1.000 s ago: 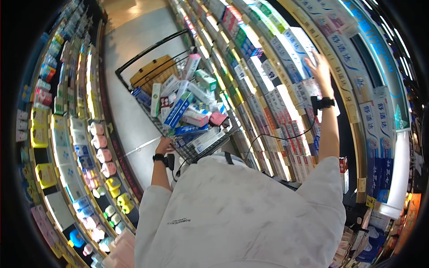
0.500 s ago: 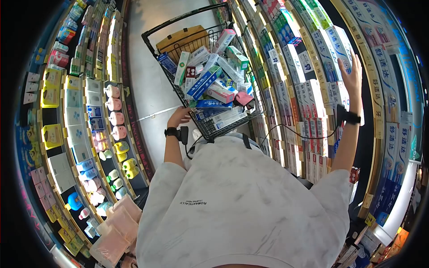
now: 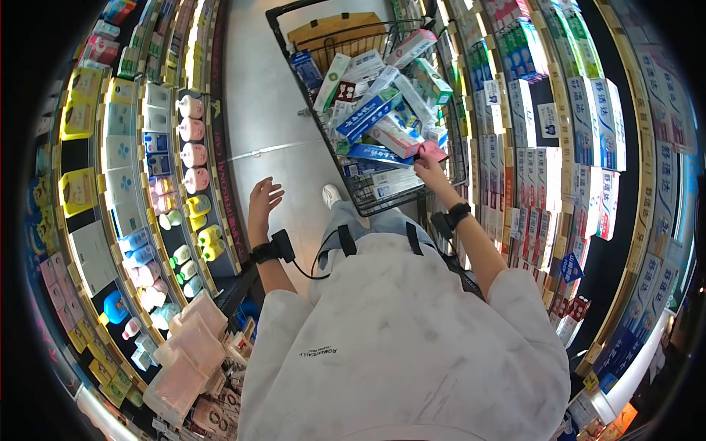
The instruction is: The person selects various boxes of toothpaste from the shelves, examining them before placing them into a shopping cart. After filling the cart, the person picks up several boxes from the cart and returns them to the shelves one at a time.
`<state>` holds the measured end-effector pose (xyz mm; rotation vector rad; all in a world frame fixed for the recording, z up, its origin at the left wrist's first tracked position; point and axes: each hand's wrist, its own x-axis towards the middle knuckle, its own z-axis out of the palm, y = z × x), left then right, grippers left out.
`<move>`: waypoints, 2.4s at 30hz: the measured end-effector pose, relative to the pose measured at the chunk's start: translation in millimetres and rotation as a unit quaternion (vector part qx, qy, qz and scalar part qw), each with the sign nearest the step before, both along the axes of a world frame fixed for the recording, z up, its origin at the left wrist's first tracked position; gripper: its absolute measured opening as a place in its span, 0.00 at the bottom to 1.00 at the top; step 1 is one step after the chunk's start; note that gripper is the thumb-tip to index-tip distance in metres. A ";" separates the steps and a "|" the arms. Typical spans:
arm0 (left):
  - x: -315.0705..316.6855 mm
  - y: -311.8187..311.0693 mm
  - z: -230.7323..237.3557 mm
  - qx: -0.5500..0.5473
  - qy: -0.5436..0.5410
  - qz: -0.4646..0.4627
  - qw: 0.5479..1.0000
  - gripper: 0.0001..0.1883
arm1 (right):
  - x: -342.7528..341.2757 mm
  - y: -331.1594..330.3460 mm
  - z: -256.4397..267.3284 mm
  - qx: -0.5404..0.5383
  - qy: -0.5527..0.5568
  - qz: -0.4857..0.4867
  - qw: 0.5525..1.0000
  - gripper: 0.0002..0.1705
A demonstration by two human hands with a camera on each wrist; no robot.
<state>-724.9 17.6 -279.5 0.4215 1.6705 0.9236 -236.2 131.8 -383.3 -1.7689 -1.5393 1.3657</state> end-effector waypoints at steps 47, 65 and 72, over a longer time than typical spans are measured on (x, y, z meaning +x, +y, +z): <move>167.4 8.3 154.1 0.141 -0.068 -0.286 0.945 0.34 | -131.1 -172.8 229.7 0.108 0.113 -0.073 0.985 0.36; -240.8 -17.2 168.7 0.210 0.004 -0.019 0.977 0.31 | -438.6 -16.9 258.5 0.080 0.230 0.114 0.963 0.44; -302.7 43.0 174.2 0.239 -0.025 0.061 0.969 0.28 | -502.6 37.6 234.4 0.054 0.295 0.109 0.948 0.30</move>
